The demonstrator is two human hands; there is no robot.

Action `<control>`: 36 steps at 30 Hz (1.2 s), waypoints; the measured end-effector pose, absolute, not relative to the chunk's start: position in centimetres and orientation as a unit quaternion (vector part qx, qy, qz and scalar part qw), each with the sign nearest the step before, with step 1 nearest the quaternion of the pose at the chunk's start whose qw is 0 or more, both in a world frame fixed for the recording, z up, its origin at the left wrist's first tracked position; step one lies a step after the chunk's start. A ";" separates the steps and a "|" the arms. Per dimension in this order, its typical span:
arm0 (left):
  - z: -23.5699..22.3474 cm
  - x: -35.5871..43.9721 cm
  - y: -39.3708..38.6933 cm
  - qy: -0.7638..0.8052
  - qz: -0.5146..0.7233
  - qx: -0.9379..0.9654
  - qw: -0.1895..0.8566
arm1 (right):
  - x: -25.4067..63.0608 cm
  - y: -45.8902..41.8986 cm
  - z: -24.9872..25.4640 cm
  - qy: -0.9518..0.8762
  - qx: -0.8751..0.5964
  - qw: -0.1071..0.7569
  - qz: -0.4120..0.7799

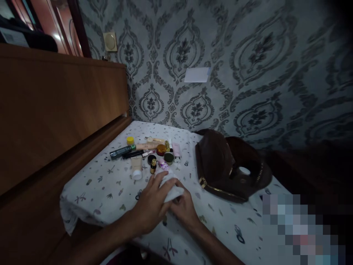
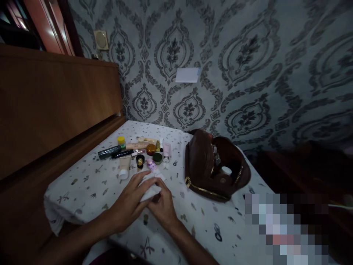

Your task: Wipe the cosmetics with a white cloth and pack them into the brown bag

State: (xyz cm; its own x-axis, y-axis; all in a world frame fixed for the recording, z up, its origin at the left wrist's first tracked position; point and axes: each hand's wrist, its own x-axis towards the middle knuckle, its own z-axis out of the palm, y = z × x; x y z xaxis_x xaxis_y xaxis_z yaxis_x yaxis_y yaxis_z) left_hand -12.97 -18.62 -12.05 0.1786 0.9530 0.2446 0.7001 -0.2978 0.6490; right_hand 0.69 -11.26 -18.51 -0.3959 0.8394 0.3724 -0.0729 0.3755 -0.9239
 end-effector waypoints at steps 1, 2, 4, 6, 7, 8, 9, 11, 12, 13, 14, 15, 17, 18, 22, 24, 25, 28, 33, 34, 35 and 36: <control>-11.8 -12.8 -18.4 0.569 0.268 0.756 0.184 | 0.7 -11.3 -18.8 -0.693 -0.280 0.468 0.471; -11.5 -12.6 -18.1 0.582 0.220 0.763 0.172 | 0.6 -11.3 -19.1 -0.706 -0.279 0.467 0.453; -10.8 -12.2 -17.5 0.605 0.145 0.766 0.159 | 0.6 -11.2 -19.6 -0.725 -0.277 0.473 0.417; -10.0 -12.1 -17.0 0.613 0.114 0.766 0.155 | 0.6 -11.2 -19.8 -0.742 -0.275 0.478 0.381; -9.7 -12.3 -16.8 0.608 0.119 0.769 0.159 | 0.7 -11.2 -19.8 -0.751 -0.275 0.479 0.360; -9.4 -12.5 -16.5 0.597 0.138 0.772 0.169 | 0.8 -11.3 -19.6 -0.763 -0.273 0.479 0.337; -9.2 -12.9 -16.3 0.583 0.169 0.773 0.187 | 0.9 -11.4 -19.3 -0.776 -0.269 0.477 0.312; -9.0 -13.7 -15.8 0.554 0.254 0.755 0.242 | 1.2 -11.7 -18.6 -0.798 -0.249 0.474 0.279; -9.1 -14.1 -15.6 0.542 0.297 0.735 0.278 | 1.2 -11.9 -18.1 -0.804 -0.234 0.471 0.278; -9.4 -14.4 -15.5 0.536 0.338 0.706 0.316 | 1.2 -12.1 -17.7 -0.809 -0.220 0.467 0.283; -9.9 -14.7 -15.5 0.535 0.375 0.669 0.355 | 1.2 -12.2 -17.4 -0.813 -0.209 0.462 0.287; -10.4 -14.8 -15.5 0.535 0.410 0.626 0.392 | 1.2 -12.4 -17.1 -0.817 -0.202 0.457 0.289; -11.5 -14.7 -15.9 0.534 0.478 0.527 0.457 | 1.1 -12.6 -16.8 -0.825 -0.196 0.444 0.290; -11.9 -14.5 -16.1 0.535 0.511 0.469 0.483 | 1.1 -12.7 -16.7 -0.827 -0.192 0.442 0.290; -12.4 -13.7 -17.5 0.541 0.586 0.242 0.553 | 1.3 -12.9 -16.5 -0.832 -0.165 0.446 0.287; -12.2 -13.5 -18.0 0.531 0.587 0.182 0.584 | 1.5 -12.9 -16.5 -0.833 -0.161 0.445 0.285; -12.1 -13.4 -18.2 0.516 0.585 0.168 0.602 | 1.5 -12.9 -16.5 -0.832 -0.162 0.446 0.286; -12.4 -13.3 -18.6 0.456 0.582 0.146 0.657 | 1.3 -12.9 -16.7 -0.817 -0.173 0.465 0.294; -13.8 -13.3 -18.5 0.421 0.588 0.188 0.665 | 1.0 -13.4 -16.6 -0.814 -0.183 0.468 0.291; -14.0 -13.4 -18.5 0.426 0.595 0.209 0.649 | 1.0 -13.5 -16.4 -0.823 -0.181 0.461 0.280; -14.1 -13.6 -18.4 0.433 0.602 0.229 0.631 | 1.0 -13.6 -16.2 -0.833 -0.176 0.453 0.266; -14.2 -13.8 -18.3 0.438 0.609 0.245 0.614 | 1.1 -13.7 -16.0 -0.842 -0.169 0.445 0.254</control>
